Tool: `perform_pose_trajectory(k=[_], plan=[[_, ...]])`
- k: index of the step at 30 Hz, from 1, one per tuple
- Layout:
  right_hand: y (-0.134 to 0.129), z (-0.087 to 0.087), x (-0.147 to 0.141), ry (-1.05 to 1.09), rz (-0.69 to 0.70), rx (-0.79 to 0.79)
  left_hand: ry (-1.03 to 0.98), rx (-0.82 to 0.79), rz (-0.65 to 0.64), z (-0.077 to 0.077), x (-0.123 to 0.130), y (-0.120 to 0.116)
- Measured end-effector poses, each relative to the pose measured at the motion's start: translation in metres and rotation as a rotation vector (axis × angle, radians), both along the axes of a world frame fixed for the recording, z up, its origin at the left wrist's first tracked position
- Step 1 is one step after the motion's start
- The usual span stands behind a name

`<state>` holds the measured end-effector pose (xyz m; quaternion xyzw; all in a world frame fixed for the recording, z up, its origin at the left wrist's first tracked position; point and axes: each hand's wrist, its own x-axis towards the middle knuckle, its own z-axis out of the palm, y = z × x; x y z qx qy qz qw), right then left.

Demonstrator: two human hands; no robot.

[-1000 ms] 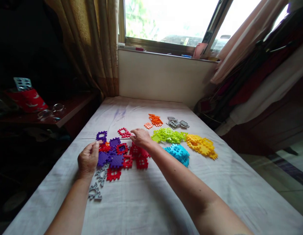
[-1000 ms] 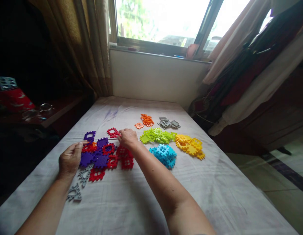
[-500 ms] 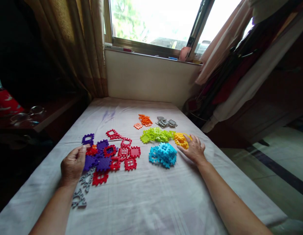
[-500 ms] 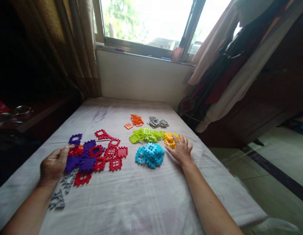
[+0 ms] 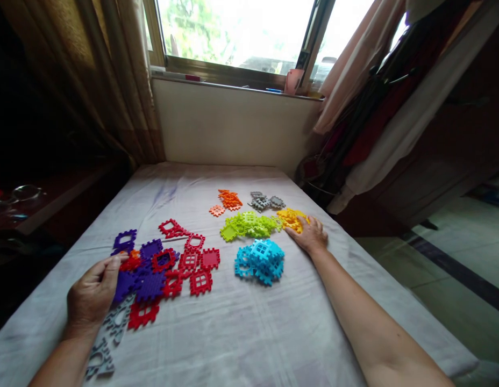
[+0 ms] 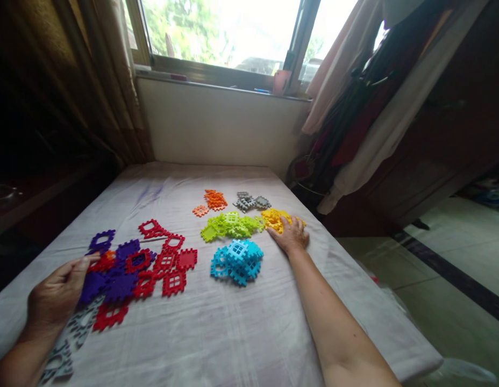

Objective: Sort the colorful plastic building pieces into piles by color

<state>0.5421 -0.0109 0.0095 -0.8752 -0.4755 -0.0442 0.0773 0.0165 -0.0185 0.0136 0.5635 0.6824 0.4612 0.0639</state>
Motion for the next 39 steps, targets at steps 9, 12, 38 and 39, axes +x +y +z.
perform_pose_trajectory(k=[9,12,38,39], plan=[[0.034,0.002,0.01,0.024,0.023,0.018,0.041,-0.023,0.012,-0.003,-0.002,0.001],[0.035,0.001,0.014,0.014,0.034,0.008,0.043,-0.013,0.003,-0.003,-0.002,0.001],[0.171,0.007,-0.06,0.131,0.157,-0.119,0.002,-0.052,-0.022,0.003,0.007,-0.008],[0.177,0.005,-0.058,0.126,0.162,-0.109,-0.009,-0.046,-0.014,0.002,0.008,-0.009]])
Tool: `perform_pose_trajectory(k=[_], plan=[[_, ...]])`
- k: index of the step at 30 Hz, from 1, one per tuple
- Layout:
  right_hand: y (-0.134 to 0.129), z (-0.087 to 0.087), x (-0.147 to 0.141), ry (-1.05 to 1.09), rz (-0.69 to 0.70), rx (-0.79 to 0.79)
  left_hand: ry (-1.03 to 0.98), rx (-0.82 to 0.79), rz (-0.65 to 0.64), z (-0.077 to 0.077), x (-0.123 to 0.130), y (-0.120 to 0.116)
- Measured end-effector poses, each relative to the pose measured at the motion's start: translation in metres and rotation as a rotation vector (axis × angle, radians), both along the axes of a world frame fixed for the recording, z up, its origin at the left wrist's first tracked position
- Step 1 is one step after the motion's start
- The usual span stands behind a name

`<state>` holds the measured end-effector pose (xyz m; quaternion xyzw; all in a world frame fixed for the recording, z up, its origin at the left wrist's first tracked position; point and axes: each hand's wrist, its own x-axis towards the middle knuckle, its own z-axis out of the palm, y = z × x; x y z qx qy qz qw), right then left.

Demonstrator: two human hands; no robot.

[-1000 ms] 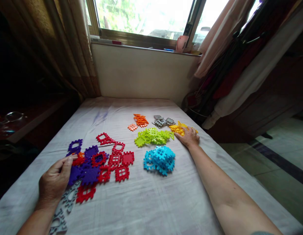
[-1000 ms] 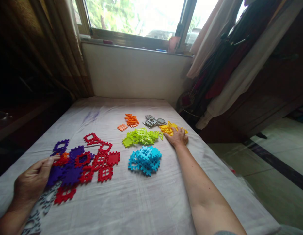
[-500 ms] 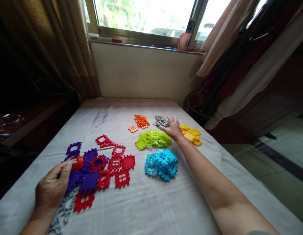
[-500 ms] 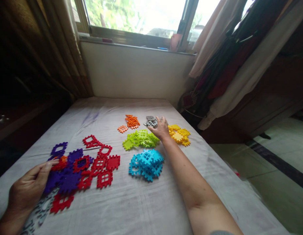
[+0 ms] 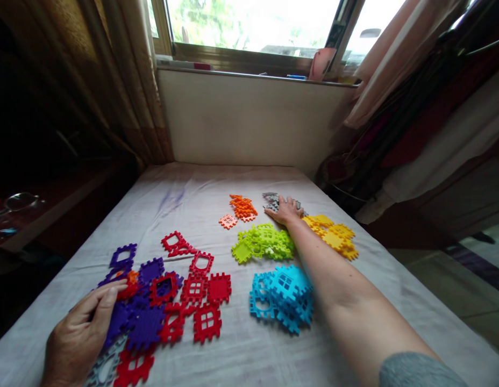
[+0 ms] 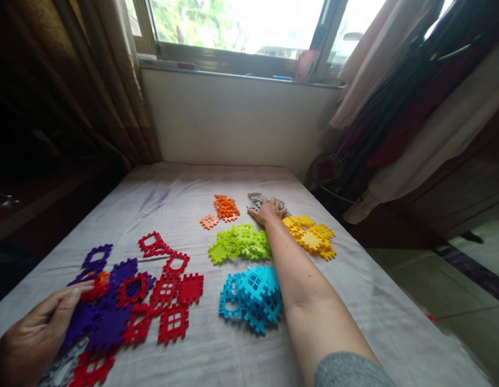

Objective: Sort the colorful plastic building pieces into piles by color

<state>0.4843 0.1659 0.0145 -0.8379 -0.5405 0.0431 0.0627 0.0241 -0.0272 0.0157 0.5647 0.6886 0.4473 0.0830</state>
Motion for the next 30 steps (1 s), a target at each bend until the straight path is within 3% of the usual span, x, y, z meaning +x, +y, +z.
perform_pose_trajectory(k=[7,12,14,17,21,25,30], plan=[[0.033,-0.01,0.011,0.01,0.003,0.043,-0.002,0.007,0.001,-0.005,-0.002,0.0],[0.031,0.0,0.006,0.027,0.002,0.052,-0.004,0.001,-0.014,-0.002,-0.002,0.0],[0.024,0.01,-0.005,0.022,0.058,0.095,0.001,-0.004,-0.018,-0.001,-0.002,0.0],[0.01,0.024,-0.035,0.051,0.263,0.128,0.017,-0.016,-0.02,0.001,-0.002,0.002],[-0.005,0.029,-0.085,0.145,0.517,-0.011,0.039,-0.005,-0.013,0.0,-0.004,0.006],[-0.004,0.02,-0.11,0.133,0.537,-0.11,0.07,0.034,-0.041,-0.003,-0.007,0.008],[0.015,0.006,-0.104,0.107,0.538,-0.089,0.079,0.08,-0.064,-0.007,-0.009,0.007]])
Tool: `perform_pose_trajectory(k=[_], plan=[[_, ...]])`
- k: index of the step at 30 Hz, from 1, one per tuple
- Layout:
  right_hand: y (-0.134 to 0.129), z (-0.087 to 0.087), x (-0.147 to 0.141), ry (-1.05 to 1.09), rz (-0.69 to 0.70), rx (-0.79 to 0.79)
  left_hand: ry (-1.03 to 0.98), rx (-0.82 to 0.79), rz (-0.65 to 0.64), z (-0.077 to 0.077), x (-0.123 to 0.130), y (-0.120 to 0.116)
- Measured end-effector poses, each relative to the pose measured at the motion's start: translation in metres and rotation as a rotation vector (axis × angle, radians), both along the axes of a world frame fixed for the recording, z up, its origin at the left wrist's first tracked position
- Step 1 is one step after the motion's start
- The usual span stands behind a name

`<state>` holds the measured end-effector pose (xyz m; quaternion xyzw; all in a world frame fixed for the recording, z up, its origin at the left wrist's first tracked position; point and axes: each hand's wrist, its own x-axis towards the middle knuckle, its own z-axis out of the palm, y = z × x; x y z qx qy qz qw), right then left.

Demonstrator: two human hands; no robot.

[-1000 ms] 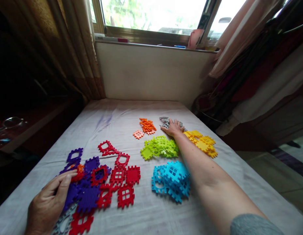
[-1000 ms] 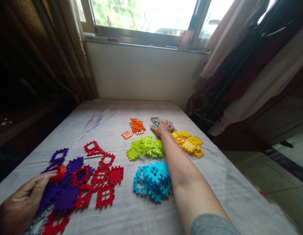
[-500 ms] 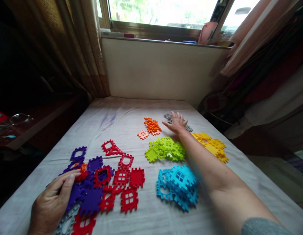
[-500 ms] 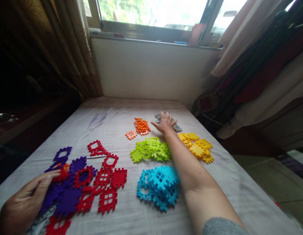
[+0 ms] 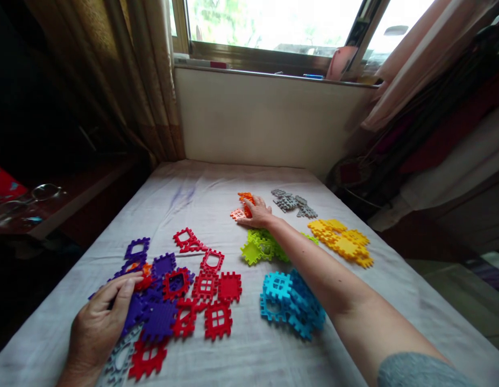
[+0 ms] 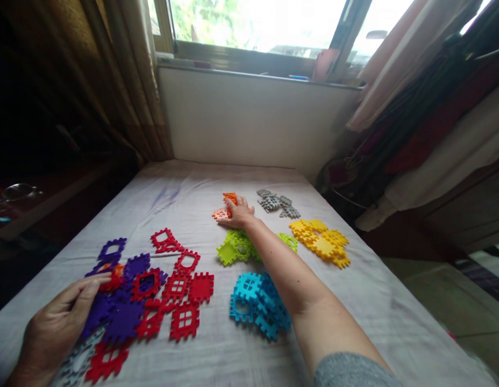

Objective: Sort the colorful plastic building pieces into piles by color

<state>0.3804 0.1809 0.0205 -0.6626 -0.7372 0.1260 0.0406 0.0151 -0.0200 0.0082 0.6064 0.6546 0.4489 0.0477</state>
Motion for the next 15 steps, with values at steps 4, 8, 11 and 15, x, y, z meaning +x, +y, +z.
perform_pose_trajectory(k=[4,8,11,15], plan=[[0.015,-0.005,0.006,-0.012,-0.058,0.032,0.002,-0.008,0.001,-0.001,0.0,-0.001],[0.019,0.007,0.009,-0.018,-0.091,0.026,0.013,-0.016,-0.007,0.001,0.0,0.0],[0.001,0.027,0.012,-0.016,-0.053,0.06,0.017,-0.014,-0.005,0.0,0.0,0.001],[-0.057,0.045,0.017,-0.025,0.348,0.167,0.013,-0.005,0.001,-0.002,-0.001,0.002]])
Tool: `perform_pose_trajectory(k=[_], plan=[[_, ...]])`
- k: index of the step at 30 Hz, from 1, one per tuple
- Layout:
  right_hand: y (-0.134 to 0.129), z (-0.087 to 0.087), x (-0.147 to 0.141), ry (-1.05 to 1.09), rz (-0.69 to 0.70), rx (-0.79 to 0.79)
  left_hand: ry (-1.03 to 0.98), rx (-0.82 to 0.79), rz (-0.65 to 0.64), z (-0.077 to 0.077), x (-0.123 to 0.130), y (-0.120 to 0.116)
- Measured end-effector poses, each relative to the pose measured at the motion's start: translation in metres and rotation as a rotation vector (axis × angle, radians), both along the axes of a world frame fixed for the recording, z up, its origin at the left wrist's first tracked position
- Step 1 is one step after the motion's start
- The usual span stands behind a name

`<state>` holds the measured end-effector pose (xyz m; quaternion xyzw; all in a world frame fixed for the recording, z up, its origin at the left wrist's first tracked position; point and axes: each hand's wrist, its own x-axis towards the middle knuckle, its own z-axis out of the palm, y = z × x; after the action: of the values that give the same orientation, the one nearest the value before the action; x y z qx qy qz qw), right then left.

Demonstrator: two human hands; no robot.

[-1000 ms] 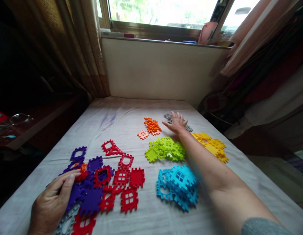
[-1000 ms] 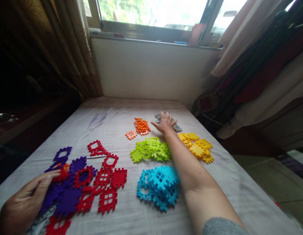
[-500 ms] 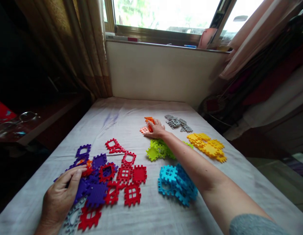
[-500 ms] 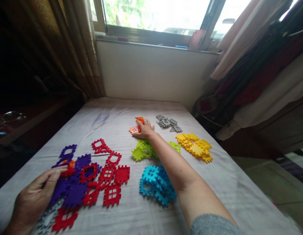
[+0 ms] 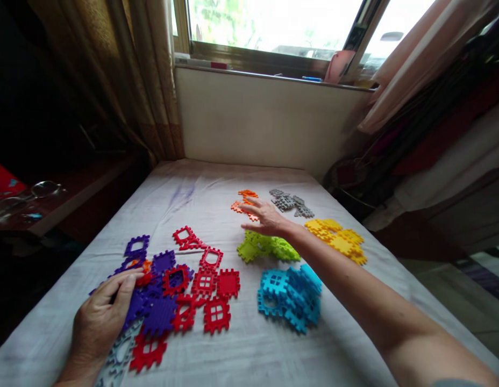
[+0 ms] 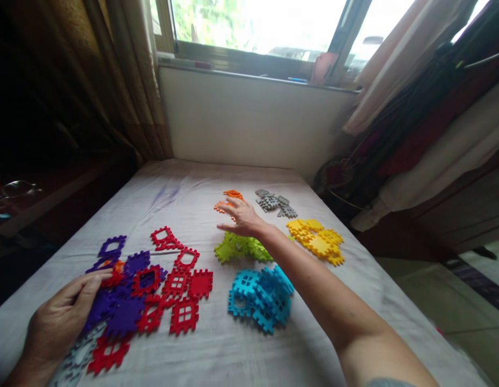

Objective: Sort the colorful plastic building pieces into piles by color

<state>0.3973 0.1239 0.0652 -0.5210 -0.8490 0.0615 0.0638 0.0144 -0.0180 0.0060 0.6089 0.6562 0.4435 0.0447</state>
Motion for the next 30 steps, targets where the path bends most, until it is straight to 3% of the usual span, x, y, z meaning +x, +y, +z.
perform_pose_trajectory(k=[2,5,11,17,22,25,30], plan=[[-0.03,-0.002,0.003,-0.065,0.195,-0.024,0.006,-0.003,-0.004,0.0,0.0,0.0],[-0.056,-0.013,0.009,-0.127,0.278,-0.075,0.021,0.0,-0.006,0.001,0.0,0.001],[-0.04,-0.03,0.029,-0.121,0.166,0.022,0.024,-0.003,0.0,0.004,0.001,0.001],[-0.034,-0.028,0.053,-0.051,0.029,0.099,0.028,0.012,-0.017,0.006,0.002,0.001],[-0.06,-0.024,0.106,0.153,-0.137,0.242,0.034,0.025,-0.019,0.006,0.002,0.002],[-0.085,-0.033,0.135,0.125,-0.249,0.218,0.032,0.006,0.003,0.004,0.002,0.003],[-0.103,-0.054,0.132,0.087,-0.323,0.119,0.033,-0.037,0.045,0.004,0.003,0.003]])
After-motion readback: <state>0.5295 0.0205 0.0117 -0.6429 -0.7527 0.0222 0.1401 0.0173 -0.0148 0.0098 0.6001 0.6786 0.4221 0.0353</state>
